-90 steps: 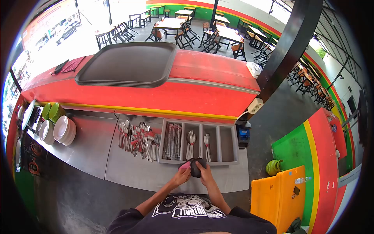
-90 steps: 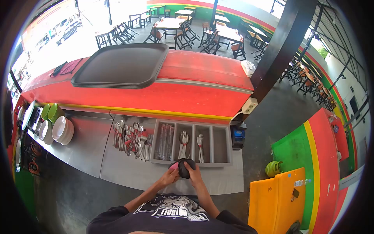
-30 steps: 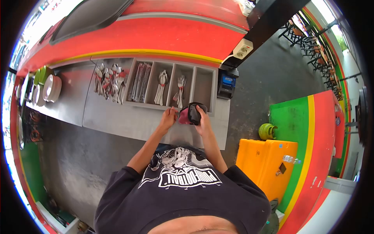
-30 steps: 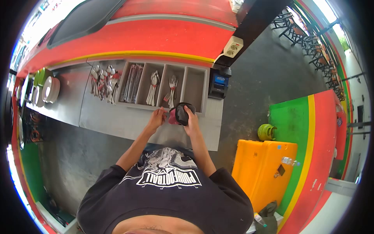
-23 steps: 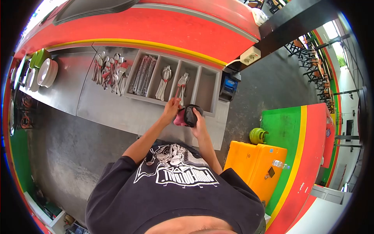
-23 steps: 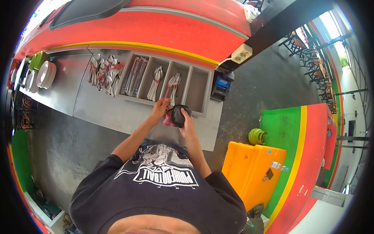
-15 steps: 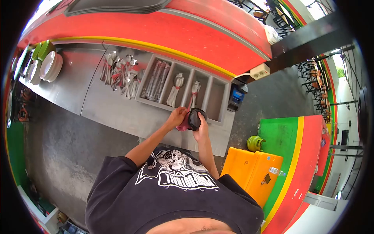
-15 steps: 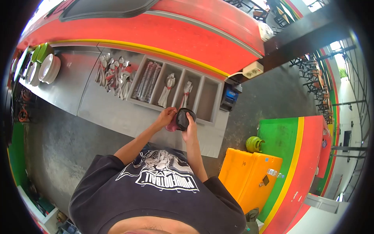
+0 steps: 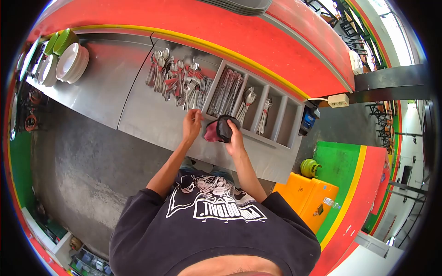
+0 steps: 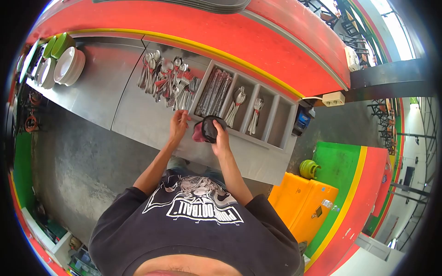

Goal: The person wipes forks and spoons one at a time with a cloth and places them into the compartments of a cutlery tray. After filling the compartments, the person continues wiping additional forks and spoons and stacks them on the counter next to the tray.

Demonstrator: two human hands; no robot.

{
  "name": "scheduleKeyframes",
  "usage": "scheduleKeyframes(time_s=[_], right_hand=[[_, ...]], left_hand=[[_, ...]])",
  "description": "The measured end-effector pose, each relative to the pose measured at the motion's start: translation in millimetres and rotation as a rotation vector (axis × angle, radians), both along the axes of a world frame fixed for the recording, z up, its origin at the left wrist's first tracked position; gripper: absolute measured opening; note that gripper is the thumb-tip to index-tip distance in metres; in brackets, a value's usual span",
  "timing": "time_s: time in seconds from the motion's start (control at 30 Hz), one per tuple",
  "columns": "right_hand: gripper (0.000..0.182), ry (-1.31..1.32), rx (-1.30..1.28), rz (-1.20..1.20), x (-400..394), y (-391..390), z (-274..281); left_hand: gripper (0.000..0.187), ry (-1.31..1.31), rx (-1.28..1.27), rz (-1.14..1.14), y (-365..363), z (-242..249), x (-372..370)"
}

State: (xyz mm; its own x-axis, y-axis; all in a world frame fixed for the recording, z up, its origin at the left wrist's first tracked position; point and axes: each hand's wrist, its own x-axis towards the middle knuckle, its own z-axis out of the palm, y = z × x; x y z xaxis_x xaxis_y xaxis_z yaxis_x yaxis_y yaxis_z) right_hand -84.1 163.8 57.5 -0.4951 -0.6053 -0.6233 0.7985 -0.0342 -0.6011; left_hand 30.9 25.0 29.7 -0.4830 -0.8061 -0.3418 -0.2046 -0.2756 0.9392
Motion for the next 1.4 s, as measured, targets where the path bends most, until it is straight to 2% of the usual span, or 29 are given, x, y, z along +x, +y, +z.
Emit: scheduleKeyframes(time_s=[0.07,0.13,0.17,0.2,0.3,0.33,0.43,0.7,0.77,0.93,0.97,1.03,1.1,1.2,1.3,1.4], right_hand=[[0.023,0.027,0.022,-0.020,11,-24,3],[0.022,-0.043,0.037,-0.031,23,-38,5],[0.022,-0.066,0.041,-0.042,23,-45,6],[0.021,-0.142,-0.027,-0.071,26,-48,-1],[0.019,-0.142,-0.049,-0.199,40,-61,-4],[0.019,-0.110,-0.054,-0.217,41,-61,-6],[0.019,-0.156,-0.084,-0.154,37,-48,-8],[0.017,-0.144,-0.109,-0.148,31,-44,-14],[0.019,-0.187,-0.126,-0.149,26,-40,-16],[0.022,-0.265,-0.186,-0.230,34,-34,26],[0.023,-0.286,-0.298,-0.205,32,-22,13],[0.025,-0.330,-0.524,-0.163,34,3,-12],[0.027,-0.356,-0.323,-0.302,48,13,2],[0.029,-0.379,-0.063,-0.445,72,13,53],[0.029,-0.370,-0.212,-0.409,89,41,1],[0.027,-0.404,-0.455,-0.270,82,60,-44]], left_hand=[[0.022,-0.113,-0.161,0.018,-22,-23,3],[0.023,-0.204,-0.397,-0.079,-34,-33,-2],[0.024,-0.233,-0.521,-0.127,-40,-37,-10],[0.034,-0.254,-0.640,-0.171,-43,-37,-16],[0.039,-0.370,-0.661,-0.199,-52,-46,-24],[0.042,-0.409,-0.630,-0.281,-56,-49,-25],[0.043,-0.498,-0.764,-0.311,-57,-44,-28],[0.035,-0.467,-0.898,-0.321,-57,-60,-31],[0.028,-0.439,-0.855,-0.343,-62,-62,-31],[0.016,-0.424,-0.689,-0.365,-69,-49,-27],[0.015,-0.445,-0.641,-0.370,-68,-42,-26],[0.017,-0.390,-0.799,-0.317,-67,-51,-22],[0.019,-0.360,-0.985,-0.281,-67,-52,-18],[0.022,-0.310,-1.024,-0.295,-67,-52,-15],[0.023,-0.475,-0.769,-0.305,-60,-34,-13],[0.027,-0.300,-0.633,-0.225,-60,-52,-6]])
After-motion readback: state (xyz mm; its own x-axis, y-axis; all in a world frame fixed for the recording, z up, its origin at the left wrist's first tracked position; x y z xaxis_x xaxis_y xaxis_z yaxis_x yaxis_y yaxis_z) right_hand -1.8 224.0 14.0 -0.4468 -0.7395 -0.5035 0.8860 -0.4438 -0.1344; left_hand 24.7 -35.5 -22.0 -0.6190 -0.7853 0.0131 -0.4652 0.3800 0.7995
